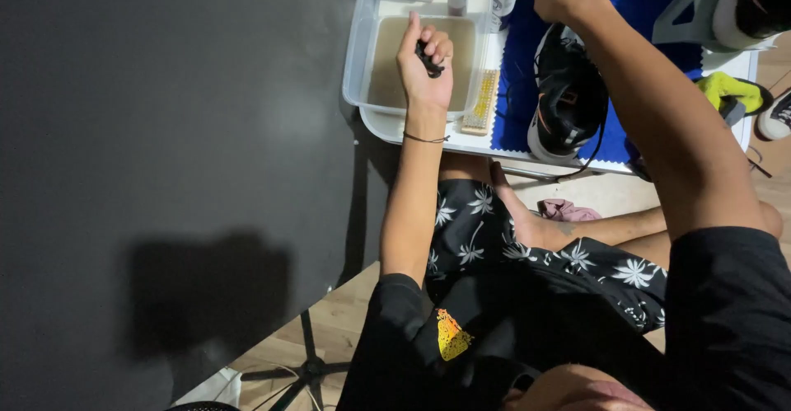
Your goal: Scrubbing dirty shoe laces with a small brush and soapy water in a plastic container.
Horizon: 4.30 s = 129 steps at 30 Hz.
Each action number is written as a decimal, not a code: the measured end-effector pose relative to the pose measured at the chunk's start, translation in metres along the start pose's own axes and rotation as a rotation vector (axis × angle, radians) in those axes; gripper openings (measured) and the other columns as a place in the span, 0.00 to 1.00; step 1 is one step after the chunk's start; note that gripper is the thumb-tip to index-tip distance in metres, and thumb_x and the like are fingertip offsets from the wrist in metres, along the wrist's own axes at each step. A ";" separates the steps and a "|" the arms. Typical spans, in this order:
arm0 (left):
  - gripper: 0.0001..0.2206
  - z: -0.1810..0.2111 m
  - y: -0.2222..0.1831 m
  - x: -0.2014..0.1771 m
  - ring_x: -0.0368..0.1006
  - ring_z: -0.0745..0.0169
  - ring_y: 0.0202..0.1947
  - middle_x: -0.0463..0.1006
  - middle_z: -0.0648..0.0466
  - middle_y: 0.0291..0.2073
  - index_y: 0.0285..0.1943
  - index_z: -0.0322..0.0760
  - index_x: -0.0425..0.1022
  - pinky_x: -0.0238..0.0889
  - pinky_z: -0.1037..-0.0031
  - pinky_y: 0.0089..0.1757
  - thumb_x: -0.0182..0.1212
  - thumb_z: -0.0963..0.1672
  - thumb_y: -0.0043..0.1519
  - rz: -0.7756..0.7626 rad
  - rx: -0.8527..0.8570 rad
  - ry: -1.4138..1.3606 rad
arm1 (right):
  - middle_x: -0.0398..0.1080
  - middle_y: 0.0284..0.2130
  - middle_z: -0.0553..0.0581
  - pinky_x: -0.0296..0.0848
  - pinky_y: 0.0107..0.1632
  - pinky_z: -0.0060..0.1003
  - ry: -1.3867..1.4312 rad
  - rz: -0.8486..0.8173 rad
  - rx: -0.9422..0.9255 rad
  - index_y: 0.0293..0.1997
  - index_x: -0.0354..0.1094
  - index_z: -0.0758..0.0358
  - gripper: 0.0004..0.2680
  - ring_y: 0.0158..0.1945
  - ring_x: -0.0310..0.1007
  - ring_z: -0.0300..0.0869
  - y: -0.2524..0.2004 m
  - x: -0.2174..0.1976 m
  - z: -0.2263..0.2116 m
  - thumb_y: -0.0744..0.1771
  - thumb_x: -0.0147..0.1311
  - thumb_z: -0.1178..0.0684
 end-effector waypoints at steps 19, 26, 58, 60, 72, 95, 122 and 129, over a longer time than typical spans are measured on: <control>0.15 -0.009 0.014 -0.021 0.66 0.48 0.65 0.66 0.39 0.67 0.67 0.24 0.62 0.63 0.62 0.65 0.41 0.44 0.79 -0.448 0.066 -0.138 | 0.73 0.42 0.69 0.65 0.28 0.36 0.756 0.280 -0.171 0.62 0.68 0.78 0.15 0.27 0.64 0.45 -0.079 -0.215 -0.146 0.68 0.50 0.72; 0.24 0.005 0.015 -0.005 0.51 0.53 0.75 0.55 0.42 0.74 0.79 0.33 0.45 0.44 0.67 0.73 0.30 0.49 0.76 -0.061 -0.011 -0.065 | 0.65 0.27 0.57 0.59 0.17 0.39 0.530 0.208 -0.116 0.66 0.67 0.62 0.14 0.15 0.58 0.44 -0.107 -0.197 -0.192 0.71 0.50 0.57; 0.20 -0.036 0.011 -0.033 0.72 0.51 0.61 0.72 0.37 0.62 0.67 0.20 0.65 0.64 0.71 0.62 0.45 0.46 0.76 -0.284 -0.075 -0.168 | 0.67 0.26 0.59 0.56 0.19 0.39 0.448 0.420 0.041 0.63 0.72 0.58 0.15 0.16 0.58 0.43 -0.073 -0.180 -0.182 0.68 0.58 0.55; 0.22 -0.035 0.013 -0.031 0.70 0.53 0.63 0.72 0.40 0.62 0.67 0.21 0.65 0.61 0.71 0.63 0.43 0.48 0.77 -0.397 -0.106 -0.160 | 0.68 0.24 0.59 0.57 0.19 0.38 0.428 0.415 0.027 0.60 0.74 0.59 0.14 0.16 0.58 0.43 -0.071 -0.180 -0.183 0.67 0.60 0.54; 0.27 -0.012 0.005 0.025 0.46 0.58 0.78 0.48 0.48 0.79 0.84 0.34 0.39 0.41 0.66 0.75 0.26 0.49 0.76 -0.162 -0.043 -0.062 | 0.68 0.23 0.58 0.60 0.22 0.42 0.590 0.294 -0.010 0.59 0.74 0.64 0.11 0.20 0.64 0.47 -0.118 -0.215 -0.186 0.71 0.52 0.57; 0.19 -0.022 0.035 -0.048 0.69 0.56 0.53 0.66 0.38 0.66 0.68 0.40 0.65 0.65 0.66 0.48 0.34 0.50 0.78 -0.226 -0.014 -0.150 | 0.67 0.23 0.54 0.53 0.22 0.33 0.964 0.085 0.068 0.64 0.68 0.66 0.12 0.19 0.54 0.36 -0.072 -0.246 -0.165 0.73 0.45 0.60; 0.07 -0.026 0.013 0.035 0.63 0.70 0.26 0.67 0.60 0.29 0.37 0.45 0.71 0.56 0.85 0.25 0.55 0.47 0.67 0.453 -0.057 -0.023 | 0.73 0.26 0.66 0.71 0.38 0.62 0.793 -0.238 -0.054 0.67 0.62 0.47 0.14 0.33 0.73 0.68 -0.044 -0.265 -0.120 0.72 0.42 0.48; 0.11 -0.026 0.034 -0.001 0.78 0.68 0.42 0.79 0.56 0.46 0.49 0.42 0.75 0.73 0.81 0.43 0.68 0.48 0.63 0.383 -0.053 -0.084 | 0.76 0.34 0.68 0.72 0.36 0.61 0.777 -0.132 -0.106 0.64 0.65 0.48 0.13 0.38 0.75 0.68 -0.050 -0.242 -0.127 0.71 0.45 0.49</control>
Point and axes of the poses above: each hand's wrist, its own y-axis towards the middle knuckle, its own x-axis out of the palm, z = x × y, the point moved 4 cm from there along y, towards the middle knuckle
